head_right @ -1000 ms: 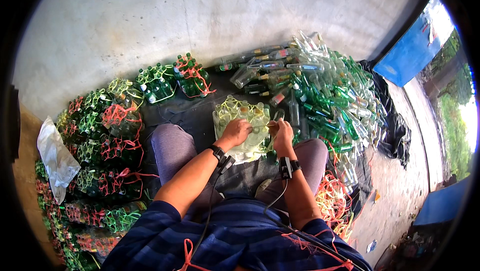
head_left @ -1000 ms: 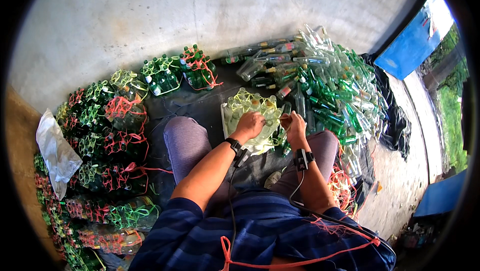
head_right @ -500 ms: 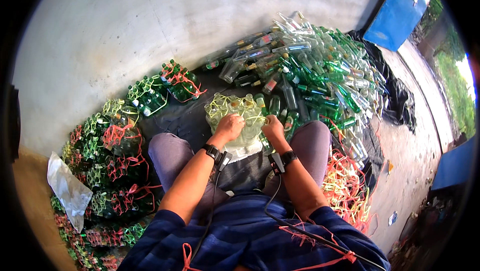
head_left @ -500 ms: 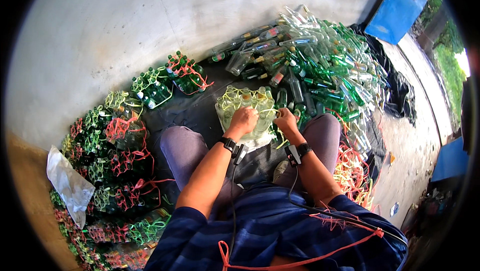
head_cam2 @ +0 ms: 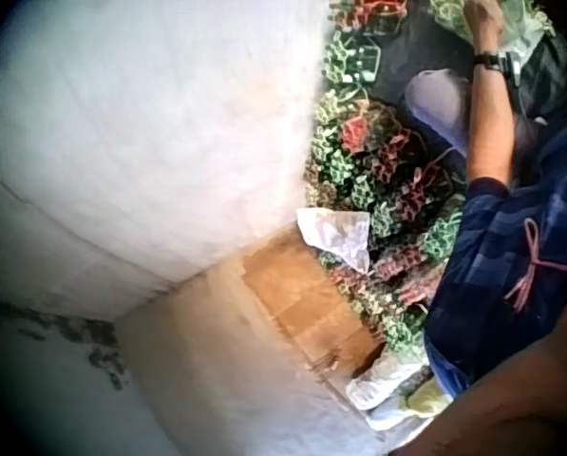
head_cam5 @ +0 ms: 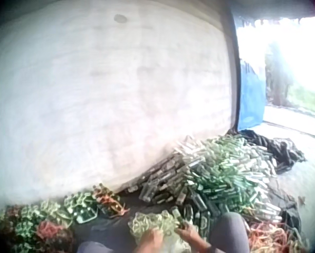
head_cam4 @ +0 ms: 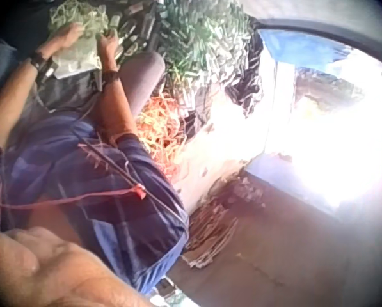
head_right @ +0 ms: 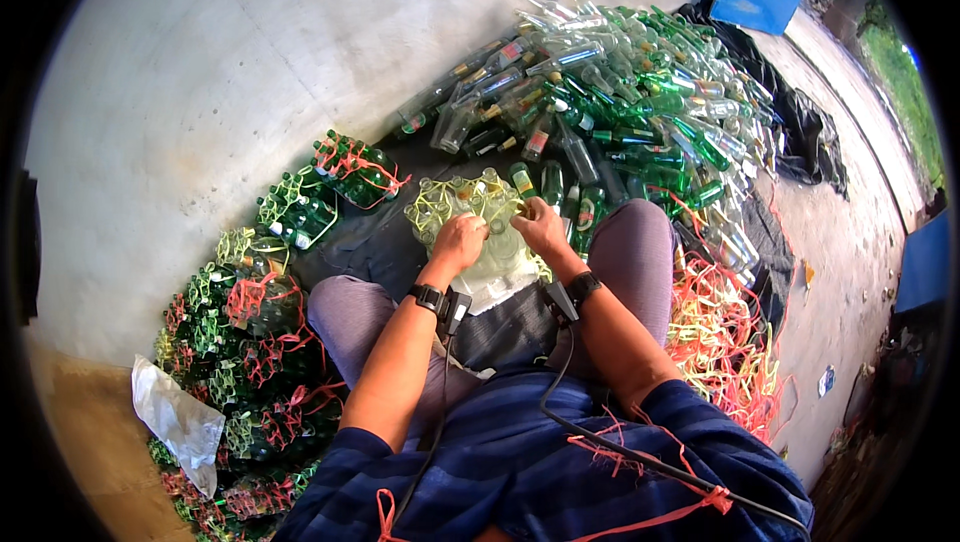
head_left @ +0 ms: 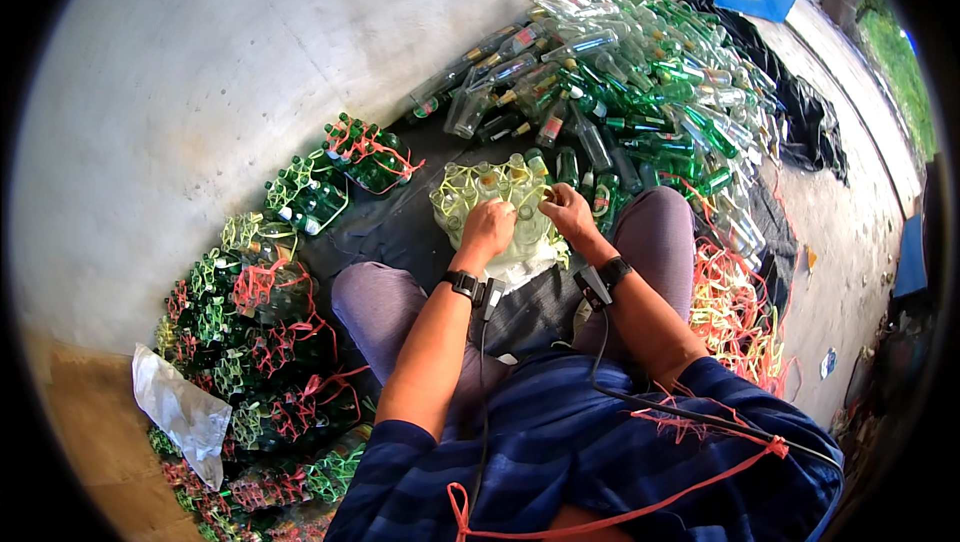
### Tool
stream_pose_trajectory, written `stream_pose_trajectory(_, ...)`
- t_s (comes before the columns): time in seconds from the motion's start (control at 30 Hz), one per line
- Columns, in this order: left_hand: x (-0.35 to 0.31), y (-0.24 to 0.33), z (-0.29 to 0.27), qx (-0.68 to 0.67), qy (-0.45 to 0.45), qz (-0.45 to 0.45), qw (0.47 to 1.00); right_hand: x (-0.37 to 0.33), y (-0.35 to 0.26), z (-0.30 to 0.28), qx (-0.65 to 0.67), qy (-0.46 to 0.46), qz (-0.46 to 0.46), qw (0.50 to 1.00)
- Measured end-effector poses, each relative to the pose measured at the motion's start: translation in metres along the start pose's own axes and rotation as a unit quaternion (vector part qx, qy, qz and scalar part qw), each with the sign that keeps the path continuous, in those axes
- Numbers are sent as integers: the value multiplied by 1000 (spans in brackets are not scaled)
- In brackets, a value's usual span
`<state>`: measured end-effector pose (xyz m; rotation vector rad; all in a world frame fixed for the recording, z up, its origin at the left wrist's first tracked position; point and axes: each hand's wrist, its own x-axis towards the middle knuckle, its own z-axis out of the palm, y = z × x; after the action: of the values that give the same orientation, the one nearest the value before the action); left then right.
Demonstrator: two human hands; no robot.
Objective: The person sits on the floor and ties green glass bottles together in groups using a yellow string. They pull the string through the necks of the bottles and tie knots to secure them. The person then places the tied bundles on a white styrofoam tray.
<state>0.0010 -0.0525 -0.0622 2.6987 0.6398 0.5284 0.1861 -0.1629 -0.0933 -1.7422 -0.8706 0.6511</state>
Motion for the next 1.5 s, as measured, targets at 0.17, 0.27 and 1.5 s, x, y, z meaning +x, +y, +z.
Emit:
stream_pose_trajectory(0.17, 3, 9, -7, -8, -10, -23, 1000, -3, -5, -2, 132, 0, 62, 989)
stream_pose_trajectory(0.27, 1, -1, -1, 6, -17, 2, 1000, -8, -21, -2, 183, -10, 89, 979)
stream_pose_trajectory(1.5, 5, 0, -7, -18, -42, 17, 999, -4, -12, 2, -86, 69, 50, 993)
